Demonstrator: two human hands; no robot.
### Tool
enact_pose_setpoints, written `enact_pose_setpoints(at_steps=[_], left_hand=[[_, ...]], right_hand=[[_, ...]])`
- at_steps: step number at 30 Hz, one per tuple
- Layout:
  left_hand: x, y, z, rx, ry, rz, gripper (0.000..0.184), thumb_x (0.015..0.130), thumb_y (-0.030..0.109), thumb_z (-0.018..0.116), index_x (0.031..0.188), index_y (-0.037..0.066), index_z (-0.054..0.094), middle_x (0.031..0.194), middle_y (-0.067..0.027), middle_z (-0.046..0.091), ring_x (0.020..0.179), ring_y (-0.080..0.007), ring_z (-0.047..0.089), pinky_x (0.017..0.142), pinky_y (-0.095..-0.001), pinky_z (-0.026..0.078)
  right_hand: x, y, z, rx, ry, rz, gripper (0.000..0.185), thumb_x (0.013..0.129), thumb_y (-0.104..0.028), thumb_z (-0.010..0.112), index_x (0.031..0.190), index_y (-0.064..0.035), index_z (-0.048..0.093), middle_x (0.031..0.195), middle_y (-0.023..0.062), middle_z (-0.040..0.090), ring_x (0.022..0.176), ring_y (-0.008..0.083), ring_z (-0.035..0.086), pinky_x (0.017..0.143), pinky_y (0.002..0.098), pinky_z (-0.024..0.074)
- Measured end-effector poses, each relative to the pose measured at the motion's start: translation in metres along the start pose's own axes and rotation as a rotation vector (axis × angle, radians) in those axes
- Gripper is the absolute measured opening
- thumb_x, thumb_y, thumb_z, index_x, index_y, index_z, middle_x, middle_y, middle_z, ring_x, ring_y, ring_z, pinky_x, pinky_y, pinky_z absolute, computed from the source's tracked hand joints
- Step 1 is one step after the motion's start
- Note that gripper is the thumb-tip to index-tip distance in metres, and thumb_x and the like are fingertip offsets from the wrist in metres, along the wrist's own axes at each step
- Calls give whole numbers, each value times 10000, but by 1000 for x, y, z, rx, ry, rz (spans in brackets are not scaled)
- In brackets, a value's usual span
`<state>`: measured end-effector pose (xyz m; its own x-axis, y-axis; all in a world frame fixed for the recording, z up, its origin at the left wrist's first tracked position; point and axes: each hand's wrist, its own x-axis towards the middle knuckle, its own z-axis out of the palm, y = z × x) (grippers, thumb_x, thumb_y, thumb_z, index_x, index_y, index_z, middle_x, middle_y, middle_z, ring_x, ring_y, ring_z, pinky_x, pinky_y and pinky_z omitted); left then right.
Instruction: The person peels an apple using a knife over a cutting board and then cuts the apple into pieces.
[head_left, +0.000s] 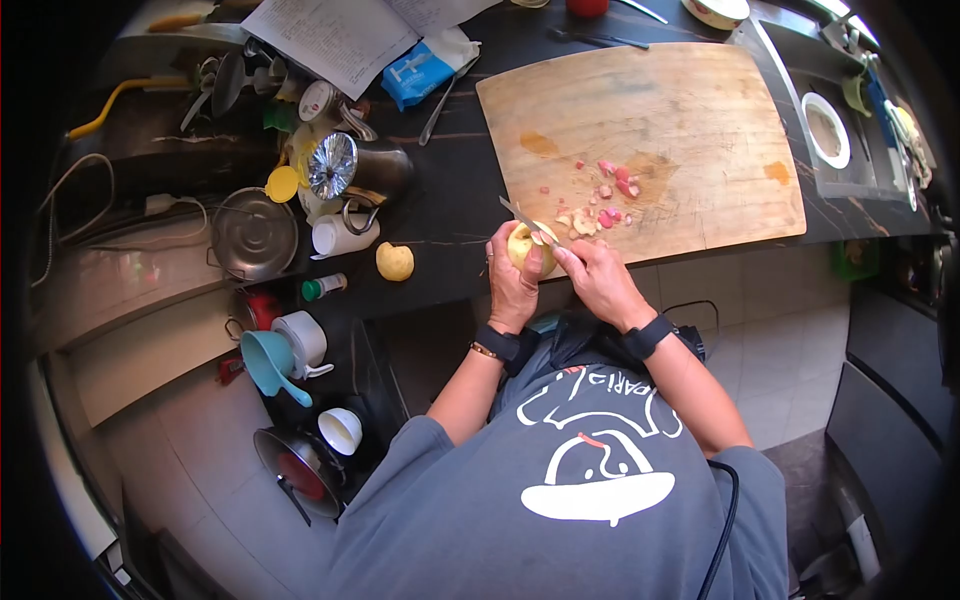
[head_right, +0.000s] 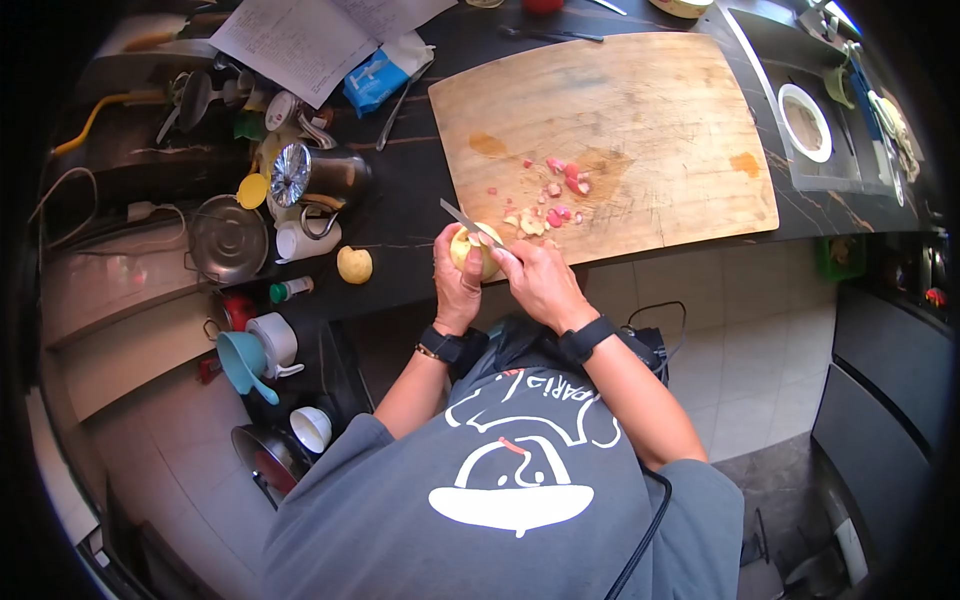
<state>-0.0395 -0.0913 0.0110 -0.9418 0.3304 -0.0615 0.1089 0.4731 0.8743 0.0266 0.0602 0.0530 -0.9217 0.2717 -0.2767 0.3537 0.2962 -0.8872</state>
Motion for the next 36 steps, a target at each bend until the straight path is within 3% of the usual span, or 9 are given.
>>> enact_pose_setpoints(at_steps=[12,14,18,20,23,26,28,31,36], left_hand=[[0,0,-2,42,-12,66,676,896,573,574,1271,20,480,1174,-181,542,1104,-292,562,955,-388,442],[1,-3,-1,-8,-33,73,757,867,636,566,1293,19,459,1149,-208,491,1055,-340,537,927,-417,437],[1,-10,-2,-50,-46,65,759,869,636,564,1291,14,459,1159,-202,488,1070,-332,533,937,-410,433],[1,-10,-4,-35,-58,74,704,894,580,579,1295,16,452,1188,-161,538,1111,-260,549,982,-371,425],[1,-11,-5,-46,-75,65,714,890,588,580,1295,14,453,1195,-157,536,1113,-256,547,979,-365,426],[2,-11,-5,-79,-67,61,746,868,620,580,1287,15,463,1172,-184,492,1098,-309,523,961,-397,423],[1,-10,-6,-88,-74,52,744,868,620,579,1287,16,464,1178,-185,492,1103,-309,522,963,-396,421],[0,-16,-5,-123,-81,51,741,870,621,574,1287,19,465,1191,-185,489,1118,-305,517,969,-392,417],[1,-12,-6,-172,-62,19,739,869,627,571,1284,25,467,1192,-197,511,1102,-317,542,948,-396,437]], right_hand=[[11,1,0,14,-24,93,355,948,-318,571,864,16,657,774,255,634,772,430,621,680,460,482],[14,5,2,40,-38,102,359,948,-319,572,869,20,660,776,257,634,774,426,625,678,451,483],[16,10,1,178,-102,164,375,955,-336,569,936,20,681,773,226,658,743,331,655,688,404,493],[18,9,-1,243,-130,193,382,957,-342,567,959,22,684,773,212,666,731,292,658,692,388,495],[20,8,-4,236,-177,220,398,962,-349,560,991,30,681,771,187,670,743,238,648,709,371,495],[23,16,-1,219,-185,213,424,973,-368,544,958,34,677,691,145,641,663,202,628,632,345,484],[23,16,0,359,-214,251,459,1005,-416,494,737,-48,552,539,-7,488,438,78,444,415,248,346],[24,27,3,383,-276,353,472,1004,-433,491,735,-50,545,539,-2,493,423,80,448,398,244,347],[25,33,12,376,-255,347,471,1012,-429,475,744,-48,543,543,-2,495,418,84,453,398,247,357]])
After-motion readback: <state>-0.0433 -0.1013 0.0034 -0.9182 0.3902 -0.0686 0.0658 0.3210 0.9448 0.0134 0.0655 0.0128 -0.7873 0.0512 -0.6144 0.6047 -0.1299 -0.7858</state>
